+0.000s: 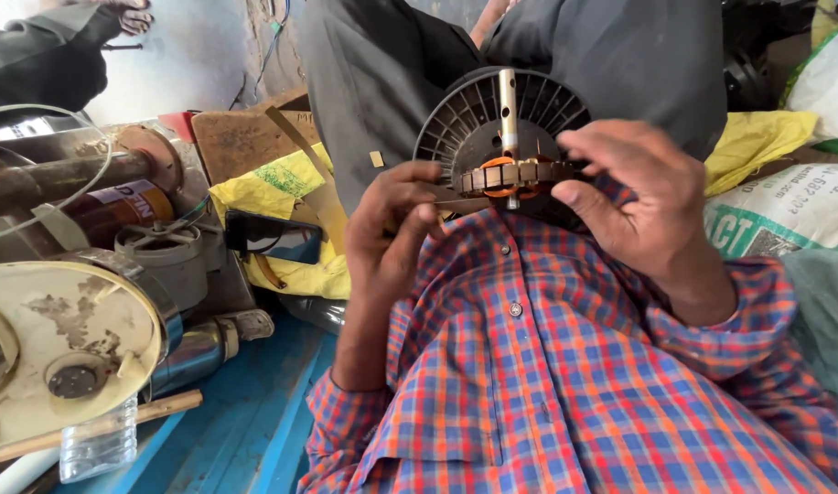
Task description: The person lies on the floor with a fan motor armature on their lap. They press insulation wedges into the slots between the copper windings by hand, cut a strip of insulating paper with scissors, and fit the paper around the wound rotor while turning it to seat the material.
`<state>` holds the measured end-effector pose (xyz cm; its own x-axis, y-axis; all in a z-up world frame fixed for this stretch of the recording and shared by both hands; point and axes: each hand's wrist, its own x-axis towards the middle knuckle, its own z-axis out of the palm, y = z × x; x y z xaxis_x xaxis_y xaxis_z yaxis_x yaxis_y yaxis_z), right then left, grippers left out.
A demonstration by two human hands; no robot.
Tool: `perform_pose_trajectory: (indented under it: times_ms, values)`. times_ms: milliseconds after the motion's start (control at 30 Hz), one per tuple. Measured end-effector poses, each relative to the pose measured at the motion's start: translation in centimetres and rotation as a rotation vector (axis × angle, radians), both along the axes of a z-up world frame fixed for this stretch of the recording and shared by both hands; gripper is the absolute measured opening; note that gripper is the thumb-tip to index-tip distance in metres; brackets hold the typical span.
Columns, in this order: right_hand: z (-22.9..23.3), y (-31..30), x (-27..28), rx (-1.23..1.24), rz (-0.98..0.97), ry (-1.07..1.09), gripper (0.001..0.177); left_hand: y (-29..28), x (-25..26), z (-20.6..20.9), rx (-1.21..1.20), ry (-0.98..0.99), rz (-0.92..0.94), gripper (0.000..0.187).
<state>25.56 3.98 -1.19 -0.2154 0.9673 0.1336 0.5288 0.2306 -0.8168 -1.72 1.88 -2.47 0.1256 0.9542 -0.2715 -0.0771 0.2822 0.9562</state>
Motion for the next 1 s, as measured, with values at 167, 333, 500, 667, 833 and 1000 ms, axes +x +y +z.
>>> perform_pose_trajectory:
  times_ms: [167, 333, 500, 667, 833, 1000]
  values:
    - [-1.4, -1.6, 0.6, -0.097, 0.062, -0.019, 0.033, 0.7, -1.1, 0.1, -0.108, 0.045, -0.148, 0.005]
    - [-2.1, -4.8, 0.8, 0.003, 0.042, 0.135, 0.029, -0.7, -1.5, 0.2, 0.141, 0.135, -0.312, 0.011]
    - [-2.6, -4.7, 0.8, -0.016, -0.025, 0.127, 0.027, -0.6, -1.1, 0.2, 0.179, 0.129, -0.336, 0.012]
    - [-2.9, -3.8, -0.5, 0.019, -0.032, 0.167, 0.027, 0.3, -0.9, 0.8, 0.205, 0.145, -0.256, 0.011]
    - [-2.4, -2.8, -0.5, -0.228, -0.168, 0.115, 0.025, 1.6, -0.9, -0.5, 0.003, -0.016, -0.192, 0.007]
    - [-1.0, -0.2, -0.3, -0.302, -0.082, 0.233, 0.024, 2.6, -0.7, 0.3, 0.056, -0.053, -0.136, 0.005]
